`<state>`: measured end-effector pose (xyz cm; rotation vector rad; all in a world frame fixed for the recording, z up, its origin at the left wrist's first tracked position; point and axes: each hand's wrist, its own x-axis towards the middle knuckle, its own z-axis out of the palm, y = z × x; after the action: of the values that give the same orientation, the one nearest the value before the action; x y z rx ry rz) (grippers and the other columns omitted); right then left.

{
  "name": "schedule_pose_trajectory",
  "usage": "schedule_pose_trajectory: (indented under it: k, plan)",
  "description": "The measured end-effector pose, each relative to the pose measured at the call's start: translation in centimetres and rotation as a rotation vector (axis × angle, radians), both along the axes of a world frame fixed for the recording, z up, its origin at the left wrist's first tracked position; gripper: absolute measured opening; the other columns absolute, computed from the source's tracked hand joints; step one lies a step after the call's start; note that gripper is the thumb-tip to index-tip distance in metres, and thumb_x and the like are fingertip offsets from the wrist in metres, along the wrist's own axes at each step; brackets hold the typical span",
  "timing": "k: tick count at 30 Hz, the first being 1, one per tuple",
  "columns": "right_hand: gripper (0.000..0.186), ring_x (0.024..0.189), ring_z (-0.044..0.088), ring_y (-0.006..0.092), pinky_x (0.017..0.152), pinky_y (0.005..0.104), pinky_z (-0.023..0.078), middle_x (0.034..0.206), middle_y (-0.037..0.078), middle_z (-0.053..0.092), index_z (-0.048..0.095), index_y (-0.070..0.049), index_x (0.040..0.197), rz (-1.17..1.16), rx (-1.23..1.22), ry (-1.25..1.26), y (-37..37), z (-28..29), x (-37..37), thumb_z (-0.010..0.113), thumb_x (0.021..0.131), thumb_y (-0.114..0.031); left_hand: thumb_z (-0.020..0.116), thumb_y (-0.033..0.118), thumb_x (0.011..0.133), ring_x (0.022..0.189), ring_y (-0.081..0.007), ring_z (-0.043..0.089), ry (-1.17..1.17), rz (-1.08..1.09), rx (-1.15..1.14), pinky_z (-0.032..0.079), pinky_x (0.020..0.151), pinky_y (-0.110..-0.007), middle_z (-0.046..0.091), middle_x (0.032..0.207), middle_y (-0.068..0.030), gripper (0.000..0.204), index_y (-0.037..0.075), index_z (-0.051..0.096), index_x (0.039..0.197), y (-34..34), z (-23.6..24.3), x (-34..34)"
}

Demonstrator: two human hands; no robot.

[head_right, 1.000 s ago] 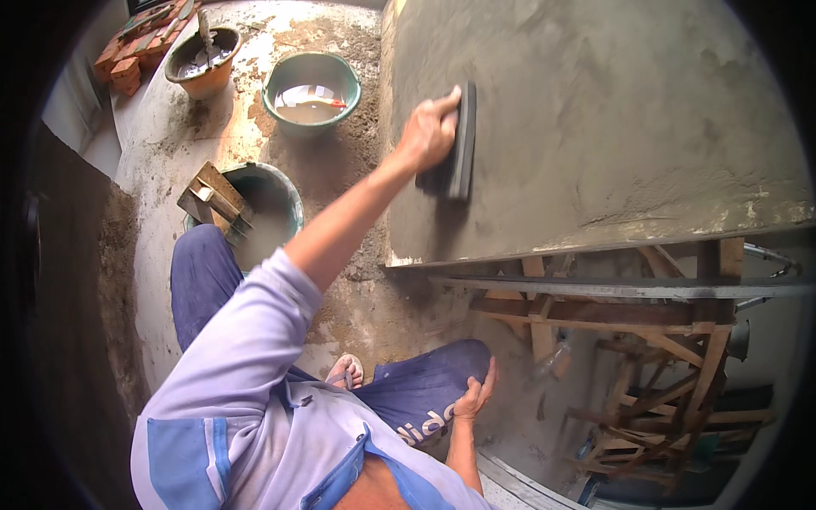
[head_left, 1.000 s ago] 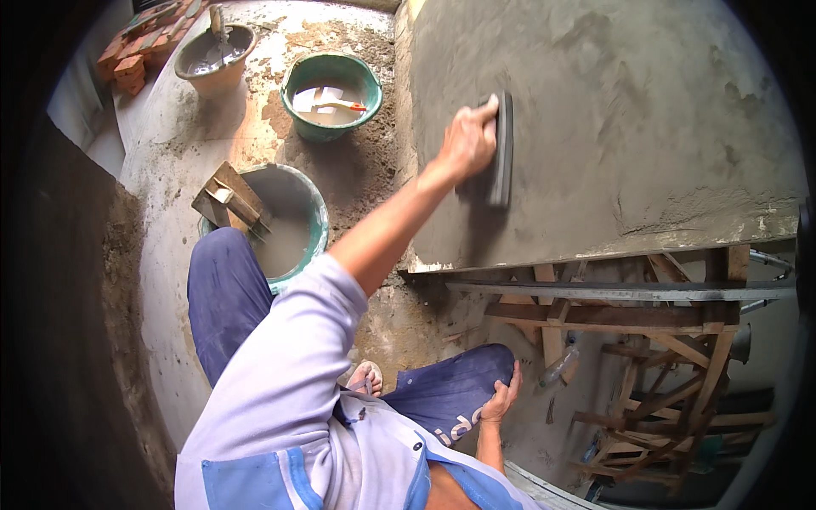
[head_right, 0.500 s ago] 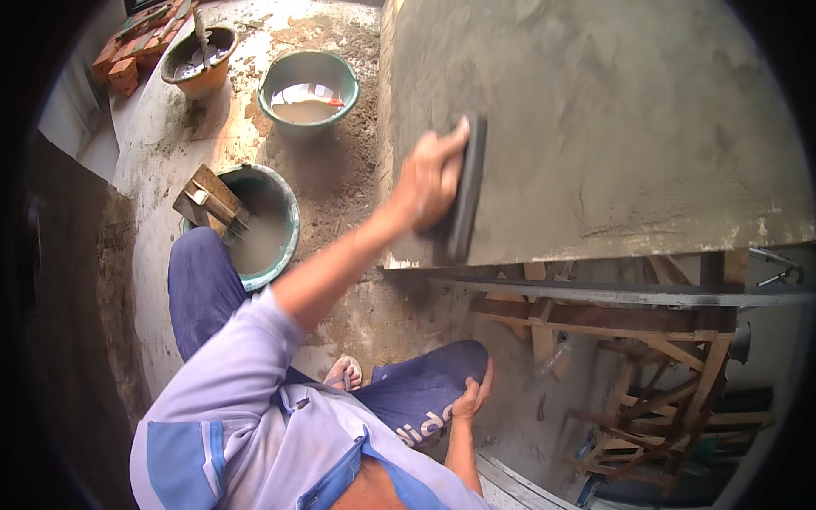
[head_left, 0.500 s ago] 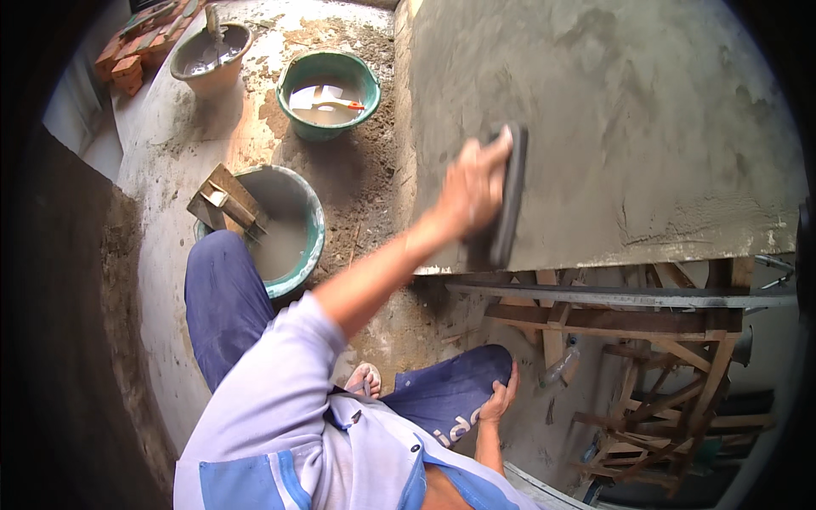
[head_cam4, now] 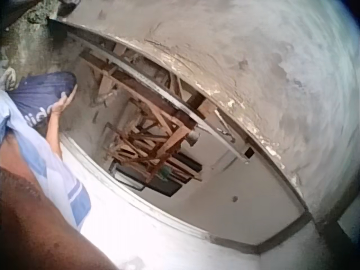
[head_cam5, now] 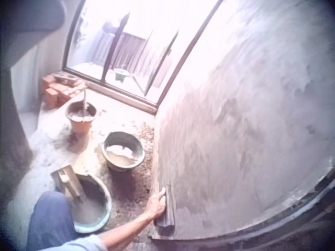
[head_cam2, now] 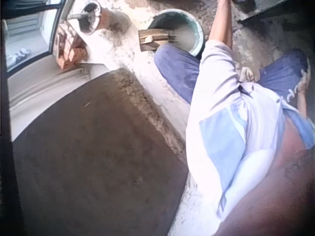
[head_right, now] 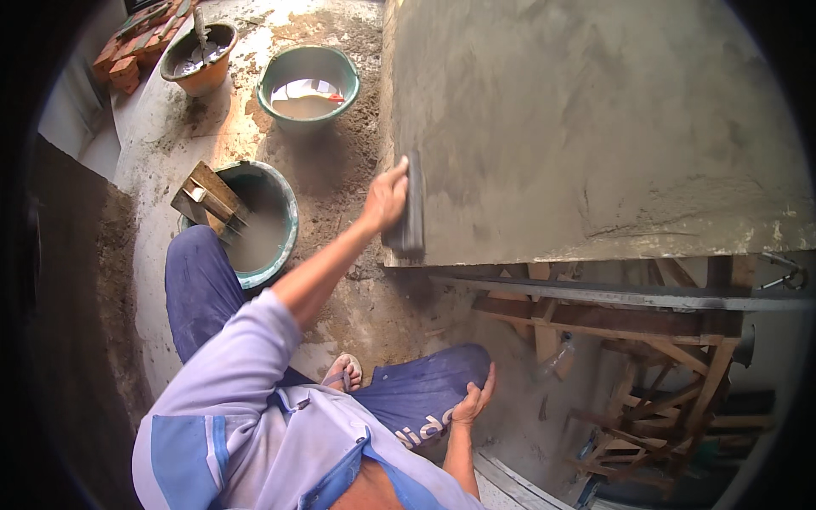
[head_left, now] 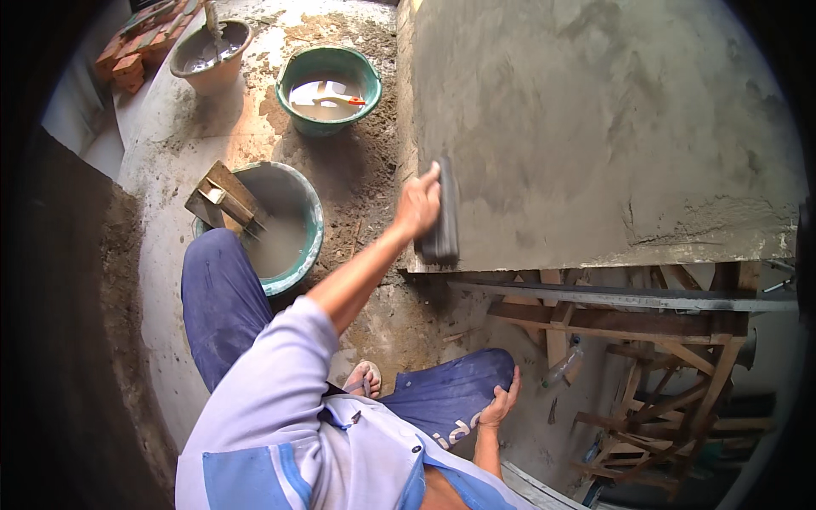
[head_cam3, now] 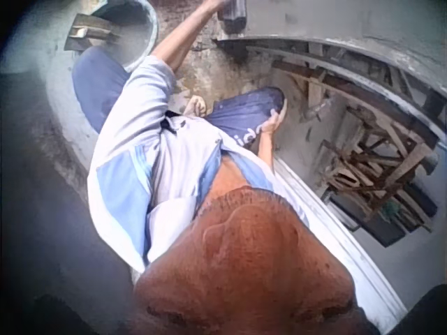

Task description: The person uses a float to smooth a plastered wall, dips a brush into a bucket of water to wet the surface, and uses a trowel to apply plaster.

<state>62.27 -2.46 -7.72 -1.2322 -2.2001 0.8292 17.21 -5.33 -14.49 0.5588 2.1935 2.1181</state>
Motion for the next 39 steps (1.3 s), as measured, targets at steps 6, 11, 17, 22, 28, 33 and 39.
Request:
schedule_pose_trajectory:
  k: [6, 11, 17, 22, 28, 33, 39]
  plan:
    - [0.066, 0.134, 0.043, 0.038, 0.116, 0.0425, 0.028, 0.146, 0.025, 0.047, 0.05, 0.007, 0.14, 0.006, 0.038, -0.021, 0.3, 0.3, 0.0, 0.045, 0.08, -0.019, 0.054, 0.015, 0.096, 0.091, -0.0349, 0.064, 0.092, -0.017, 0.031, 0.049, 0.087, -0.04, 0.065, 0.096, -0.0241, 0.045, 0.006, 0.055, 0.141, 0.6, 12.2, -3.8]
    - [0.067, 0.136, 0.041, 0.0378, 0.117, 0.0426, 0.027, 0.147, 0.025, 0.047, 0.05, 0.007, 0.14, 0.013, -0.013, -0.021, -0.1, -0.1, -0.6, 0.045, 0.08, -0.021, 0.053, 0.015, 0.095, 0.118, -0.034, 0.062, -0.157, 0.005, -0.068, 0.048, 0.098, -0.039, 0.063, 0.125, -0.0281, 0.045, 0.005, 0.056, 0.139, 0.6, 0.1, -8.1]
    - [0.068, 0.137, 0.041, 0.0369, 0.117, 0.0425, 0.026, 0.147, 0.026, 0.046, 0.049, 0.007, 0.142, -0.028, -0.014, -0.03, -0.3, 0.5, -0.5, 0.044, 0.08, -0.022, 0.054, 0.007, 0.094, 0.076, -0.03, 0.055, -0.008, -0.071, 0.051, 0.047, 0.076, -0.04, 0.052, 0.08, -0.0184, 0.047, 0.006, 0.056, 0.141, -2.8, 11.1, 7.1]
    - [0.069, 0.138, 0.04, 0.0377, 0.118, 0.0426, 0.026, 0.147, 0.027, 0.045, 0.047, 0.009, 0.142, 0.013, -0.036, 0.009, 0.1, 0.0, 0.3, 0.044, 0.08, -0.021, 0.051, 0.014, 0.096, 0.1, -0.04, 0.066, -0.005, -0.035, 0.03, 0.05, 0.087, -0.043, 0.065, 0.112, -0.0306, 0.042, 0.006, 0.059, 0.136, 0.6, 11.7, -5.9]
    - [0.069, 0.136, 0.042, 0.0402, 0.118, 0.0435, 0.026, 0.146, 0.028, 0.046, 0.047, 0.009, 0.142, 0.066, 0.034, -0.066, 1.2, -0.8, 0.2, 0.047, 0.079, -0.021, 0.051, 0.022, 0.099, 0.091, -0.0407, 0.066, 0.009, -0.02, 0.003, 0.051, 0.081, -0.049, 0.064, 0.097, -0.0269, 0.038, 0.015, 0.061, 0.135, 0.6, 8.9, -4.1]
    - [0.069, 0.134, 0.044, 0.0394, 0.115, 0.0439, 0.03, 0.144, 0.028, 0.048, 0.048, 0.009, 0.141, 0.01, -0.006, 0.003, 0.7, -0.4, 0.2, 0.047, 0.079, -0.022, 0.053, 0.012, 0.096, 0.085, -0.0426, 0.062, -0.035, -0.111, -0.027, 0.051, 0.079, -0.048, 0.056, 0.09, -0.0245, 0.045, 0.016, 0.057, 0.141, -2.3, 11.0, 4.1]
    - [0.07, 0.134, 0.044, 0.0379, 0.115, 0.043, 0.03, 0.145, 0.027, 0.047, 0.047, 0.009, 0.142, 0.064, -0.061, 0.021, 0.9, -0.3, -1.2, 0.047, 0.08, -0.023, 0.047, 0.029, 0.099, 0.116, -0.0408, 0.062, -0.164, -0.078, -0.182, 0.051, 0.099, -0.046, 0.064, 0.123, -0.0245, 0.042, 0.011, 0.061, 0.134, 1.5, 6.5, -16.1]
